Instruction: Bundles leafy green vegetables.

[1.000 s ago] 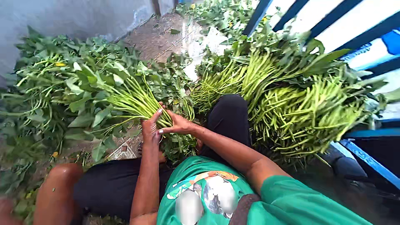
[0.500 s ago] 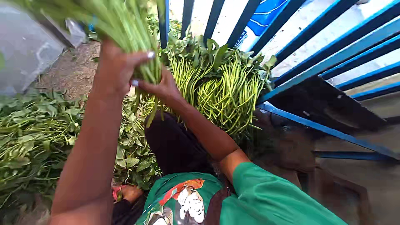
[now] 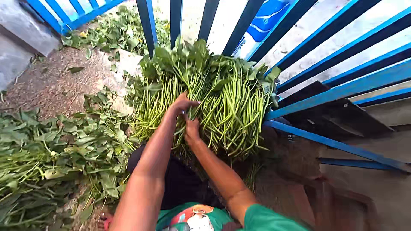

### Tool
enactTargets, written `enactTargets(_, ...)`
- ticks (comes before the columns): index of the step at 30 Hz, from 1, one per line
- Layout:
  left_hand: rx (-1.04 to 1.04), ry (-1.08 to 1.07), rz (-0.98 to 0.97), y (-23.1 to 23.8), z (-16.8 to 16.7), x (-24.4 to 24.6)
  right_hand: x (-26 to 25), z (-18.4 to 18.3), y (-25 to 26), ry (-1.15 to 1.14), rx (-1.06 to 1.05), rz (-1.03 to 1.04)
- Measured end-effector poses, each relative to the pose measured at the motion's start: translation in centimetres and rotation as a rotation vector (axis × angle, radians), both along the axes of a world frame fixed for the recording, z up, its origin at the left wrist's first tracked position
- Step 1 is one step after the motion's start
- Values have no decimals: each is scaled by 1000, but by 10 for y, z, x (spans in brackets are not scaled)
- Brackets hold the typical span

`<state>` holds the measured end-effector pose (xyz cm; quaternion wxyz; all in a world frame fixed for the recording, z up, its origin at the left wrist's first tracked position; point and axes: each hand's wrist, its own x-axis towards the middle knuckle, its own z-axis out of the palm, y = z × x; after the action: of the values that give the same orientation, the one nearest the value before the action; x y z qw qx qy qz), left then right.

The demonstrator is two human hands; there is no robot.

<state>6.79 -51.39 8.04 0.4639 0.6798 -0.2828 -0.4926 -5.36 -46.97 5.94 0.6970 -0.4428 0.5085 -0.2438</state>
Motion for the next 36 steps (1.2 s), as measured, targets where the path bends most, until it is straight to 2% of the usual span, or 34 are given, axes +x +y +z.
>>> enactTargets(2, 22, -73, 6, 2, 21, 6, 2, 14, 2, -55, -7, 15)
enactTargets(4, 65, -161, 8, 10, 40, 19, 5, 14, -4, -169, -40, -20)
enactTargets(6, 77, -205, -12, 29, 59, 35, -10, 14, -9, -187, -101, 43)
enactTargets(8, 42, -259, -45, 64, 79, 56, -29, 23, -15, -153, -149, 141)
enactTargets(11, 30, -438, -52, 152, 102, 87, -58, 57, -17, -42, -149, 273)
enactTargets(12, 22, -468, -46, 188, 96, 105, -68, 72, -15, 14, -165, 323)
enactTargets(14, -35, -458, -7, 264, 56, 150, -81, 104, -8, 151, -303, 512)
enactTargets(17, 5, -391, 95, 363, -6, 194, -60, 144, -12, 376, -778, 851)
enactTargets(19, 55, -346, 188, 405, -31, 191, -17, 145, -39, 556, -1099, 894)
enactTargets(21, 110, -270, 234, 427, -47, 181, 35, 118, -84, 723, -1279, 808)
enactTargets(22, 142, -225, 241, 434, -53, 175, 60, 98, -109, 786, -1307, 757)
enactTargets(24, 192, -141, 232, 446, -69, 162, 95, 56, -137, 910, -1233, 703)
enactTargets(26, 206, -80, 227, 457, -89, 150, 116, 21, -129, 1094, -1145, 709)
enactTargets(28, 218, 25, 222, 451, -99, 138, 120, 1, -117, 1219, -1081, 721)
enactTargets(33, 197, 277, 355, 380, -145, 106, 121, 2, -122, 1176, -1098, 693)
enactTargets(36, 406, 114, 427, 338, -185, 79, 115, 1, -117, 1135, -1118, 648)
